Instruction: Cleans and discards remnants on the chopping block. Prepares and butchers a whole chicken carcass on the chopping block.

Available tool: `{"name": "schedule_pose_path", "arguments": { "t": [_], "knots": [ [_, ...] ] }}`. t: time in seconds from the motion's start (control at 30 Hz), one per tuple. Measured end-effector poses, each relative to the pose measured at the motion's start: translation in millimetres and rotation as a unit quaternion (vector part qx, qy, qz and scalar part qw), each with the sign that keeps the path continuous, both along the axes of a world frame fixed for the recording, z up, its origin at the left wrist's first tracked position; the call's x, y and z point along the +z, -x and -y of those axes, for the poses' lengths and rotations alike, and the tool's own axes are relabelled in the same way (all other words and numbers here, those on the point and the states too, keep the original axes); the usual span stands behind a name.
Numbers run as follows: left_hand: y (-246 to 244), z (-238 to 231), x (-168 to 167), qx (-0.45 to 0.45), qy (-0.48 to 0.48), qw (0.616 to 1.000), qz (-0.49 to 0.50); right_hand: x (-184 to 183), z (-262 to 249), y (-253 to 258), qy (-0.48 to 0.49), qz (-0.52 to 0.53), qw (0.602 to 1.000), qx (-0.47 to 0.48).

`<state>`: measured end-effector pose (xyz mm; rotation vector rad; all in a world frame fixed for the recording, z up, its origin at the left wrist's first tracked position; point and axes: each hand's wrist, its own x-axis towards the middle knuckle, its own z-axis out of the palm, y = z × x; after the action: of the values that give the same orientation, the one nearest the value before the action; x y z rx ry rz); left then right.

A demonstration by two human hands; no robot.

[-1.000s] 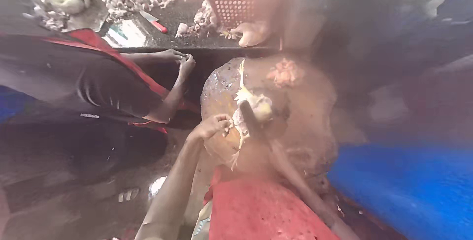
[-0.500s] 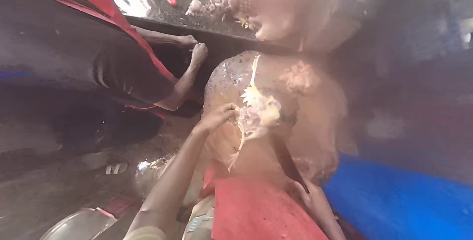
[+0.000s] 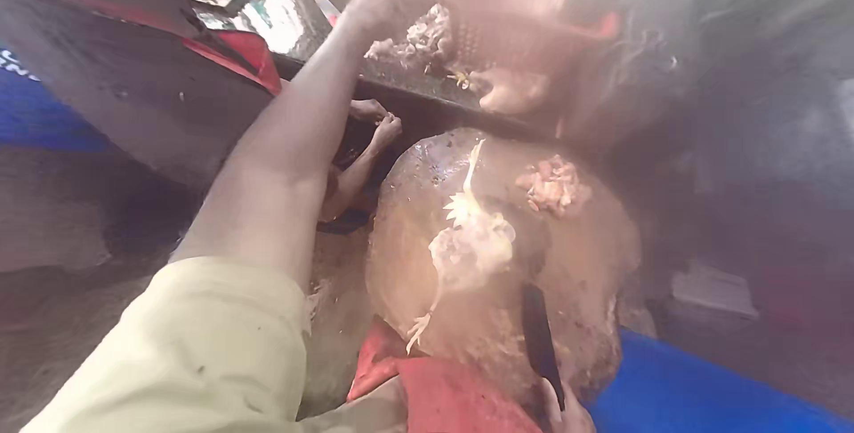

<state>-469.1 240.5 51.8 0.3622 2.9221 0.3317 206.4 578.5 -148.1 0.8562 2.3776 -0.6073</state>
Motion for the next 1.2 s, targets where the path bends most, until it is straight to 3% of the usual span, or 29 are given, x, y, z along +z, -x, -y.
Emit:
{"name": "schedule_pose_path", "arguments": {
  "t": [0.07, 0.13, 0.2, 0.27, 0.33, 0.37, 0.43, 0.5, 0.6, 0.7, 0.8, 0.93, 1.03, 1.1, 1.17, 1.2],
  "knots": [
    [-1, -12, 2, 0.042, -0.022, 0.998, -0.031, -1, 3, 0, 0.000, 0.008, 1.000, -0.012],
    [-32, -40, -25, -0.012, -0.040, 0.998, -0.045, 1, 8, 1, 0.002, 0.007, 1.000, -0.027],
    [-100, -81, -74, -0.182, -0.049, 0.982, 0.004, -1, 10, 5, 0.002, -0.018, 0.999, -0.048],
    [-157, -110, -148, -0.338, -0.010, 0.940, 0.053, -4, 14, 2, 0.002, -0.036, 0.997, -0.071],
    [-196, -119, -209, -0.403, 0.041, 0.913, 0.050, 1, 14, 3, 0.003, -0.021, 0.996, -0.088],
    [-209, -120, -220, -0.405, 0.063, 0.911, 0.042, 2, 14, 6, 0.001, -0.009, 0.995, -0.095],
    [-235, -117, -209, -0.374, 0.106, 0.920, 0.050, 0, 16, 6, -0.003, -0.002, 0.996, -0.091],
    [-266, -108, -170, -0.308, 0.127, 0.938, 0.096, -2, 18, 4, -0.018, -0.029, 0.997, -0.068],
    [-343, -86, -132, -0.185, 0.091, 0.947, 0.248, -3, 23, -1, -0.022, -0.048, 0.997, -0.049],
    [-427, -69, -169, -0.095, 0.025, 0.932, 0.349, -2, 26, 2, -0.005, -0.031, 0.999, -0.034],
    [-482, -80, -207, -0.010, -0.016, 0.949, 0.316, -2, 25, 3, 0.031, -0.018, 0.999, -0.023],
    [-497, -102, -216, 0.027, -0.076, 0.952, 0.295, -3, 8, 4, 0.160, -0.006, 0.984, -0.085],
    [-492, -108, -222, 0.014, -0.083, 0.945, 0.316, -10, -5, 4, 0.200, -0.062, 0.970, -0.126],
    [-491, -107, -219, 0.068, -0.210, 0.884, 0.411, -10, -7, -6, 0.209, -0.126, 0.963, -0.117],
    [-491, -105, -200, 0.166, -0.369, 0.773, 0.489, -5, -3, -15, 0.237, -0.221, 0.943, -0.080],
    [-489, -104, -182, 0.182, -0.411, 0.736, 0.506, 1, 2, -17, 0.249, -0.260, 0.931, -0.061]
  ]
}}
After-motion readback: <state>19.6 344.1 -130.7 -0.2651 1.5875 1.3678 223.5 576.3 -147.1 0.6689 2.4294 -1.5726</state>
